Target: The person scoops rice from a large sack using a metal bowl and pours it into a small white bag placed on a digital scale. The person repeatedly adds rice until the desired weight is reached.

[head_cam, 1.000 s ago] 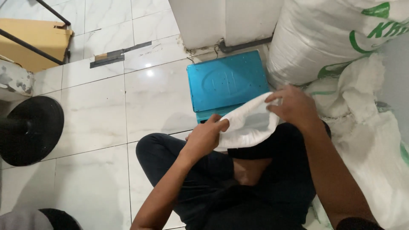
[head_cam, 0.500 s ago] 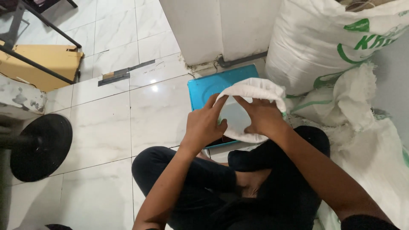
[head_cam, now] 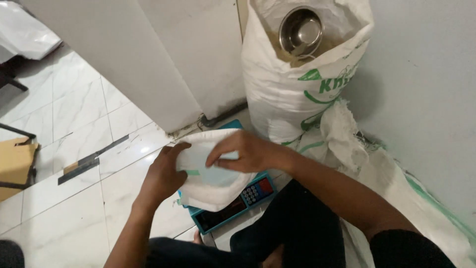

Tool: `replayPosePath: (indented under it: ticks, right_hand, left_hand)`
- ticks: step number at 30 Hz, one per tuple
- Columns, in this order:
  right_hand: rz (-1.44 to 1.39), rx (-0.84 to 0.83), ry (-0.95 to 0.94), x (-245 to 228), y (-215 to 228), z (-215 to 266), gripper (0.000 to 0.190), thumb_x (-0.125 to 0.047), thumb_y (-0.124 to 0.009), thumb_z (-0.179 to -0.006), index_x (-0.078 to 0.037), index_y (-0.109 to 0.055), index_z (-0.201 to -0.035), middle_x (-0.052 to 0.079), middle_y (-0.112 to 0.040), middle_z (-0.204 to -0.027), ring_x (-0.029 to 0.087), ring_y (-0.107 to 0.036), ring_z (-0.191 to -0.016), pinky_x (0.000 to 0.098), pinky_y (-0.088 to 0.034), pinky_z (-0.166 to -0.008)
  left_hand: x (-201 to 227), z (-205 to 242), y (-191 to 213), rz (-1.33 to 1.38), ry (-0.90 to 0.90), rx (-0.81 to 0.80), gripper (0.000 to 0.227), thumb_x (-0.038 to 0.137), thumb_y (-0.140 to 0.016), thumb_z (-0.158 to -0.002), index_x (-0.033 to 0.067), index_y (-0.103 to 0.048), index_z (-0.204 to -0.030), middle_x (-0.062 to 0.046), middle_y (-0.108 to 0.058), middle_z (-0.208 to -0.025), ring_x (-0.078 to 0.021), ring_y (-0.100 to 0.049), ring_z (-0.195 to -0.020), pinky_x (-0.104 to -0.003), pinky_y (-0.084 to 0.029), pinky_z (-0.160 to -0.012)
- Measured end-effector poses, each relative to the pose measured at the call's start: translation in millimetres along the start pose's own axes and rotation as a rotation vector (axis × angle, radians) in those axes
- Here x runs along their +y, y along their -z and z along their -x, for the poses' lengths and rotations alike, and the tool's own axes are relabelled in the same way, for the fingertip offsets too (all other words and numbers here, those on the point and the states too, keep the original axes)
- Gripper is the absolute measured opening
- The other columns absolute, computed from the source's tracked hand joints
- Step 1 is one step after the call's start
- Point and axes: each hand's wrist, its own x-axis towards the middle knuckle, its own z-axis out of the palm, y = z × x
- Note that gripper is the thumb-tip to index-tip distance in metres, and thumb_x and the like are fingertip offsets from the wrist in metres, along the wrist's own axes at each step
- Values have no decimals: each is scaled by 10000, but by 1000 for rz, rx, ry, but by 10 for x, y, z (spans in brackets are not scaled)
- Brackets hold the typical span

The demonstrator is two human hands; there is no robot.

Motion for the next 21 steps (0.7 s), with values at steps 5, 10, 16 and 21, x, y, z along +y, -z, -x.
replayPosePath:
  ticks: [5, 10, 16, 21]
  right_hand:
    - [983, 612, 134, 756, 2057, -188, 302, -7, -793, -802, -6, -659, -1072, 178, -667, -1023, 349, -645, -938, 439, -522, -814]
    - [1177, 410, -1117, 1614, 3251, -12, 561, -431, -797, -806, 32, -616, -1067, 209, -627, -1056, 407, -627, -937, 499, -530, -675]
    - [590, 662, -1254, 1349, 3051, -134, 353, -219, -499, -947, -200, -418, -1291, 94, -632, -1156, 307, -646, -918, 426, -500, -720]
    - [1593, 285, -1011, 1669, 3146, -185, 646, -158, -716, -806, -178, -432, -1386, 238, -526, -1103, 402, -596, -882, 425, -530, -594]
  left_hand:
    - [-57, -268, -83, 285, 0, -33, 610, -27, -466, -822, 256, -491, -1362, -146, -537, -1367, -435, -565, -1138, -530, -498, -914]
    - [-29, -598, -186, 237, 80, -150, 635, 90, -437, -867, 307, -355, -1458, -71, -508, -1391, -289, -526, -1216, -438, -470, -959]
    - [-71, -925, -243, 296, 171, -388, 971, -43, -683, -772, 390, -185, -1485, -62, -389, -1435, -316, -473, -1213, -460, -522, -980]
    - [46, -921, -144, 545, 120, -198, 606, 99, -595, -874, 316, -384, -1400, -47, -543, -1206, -242, -581, -838, -335, -489, -735]
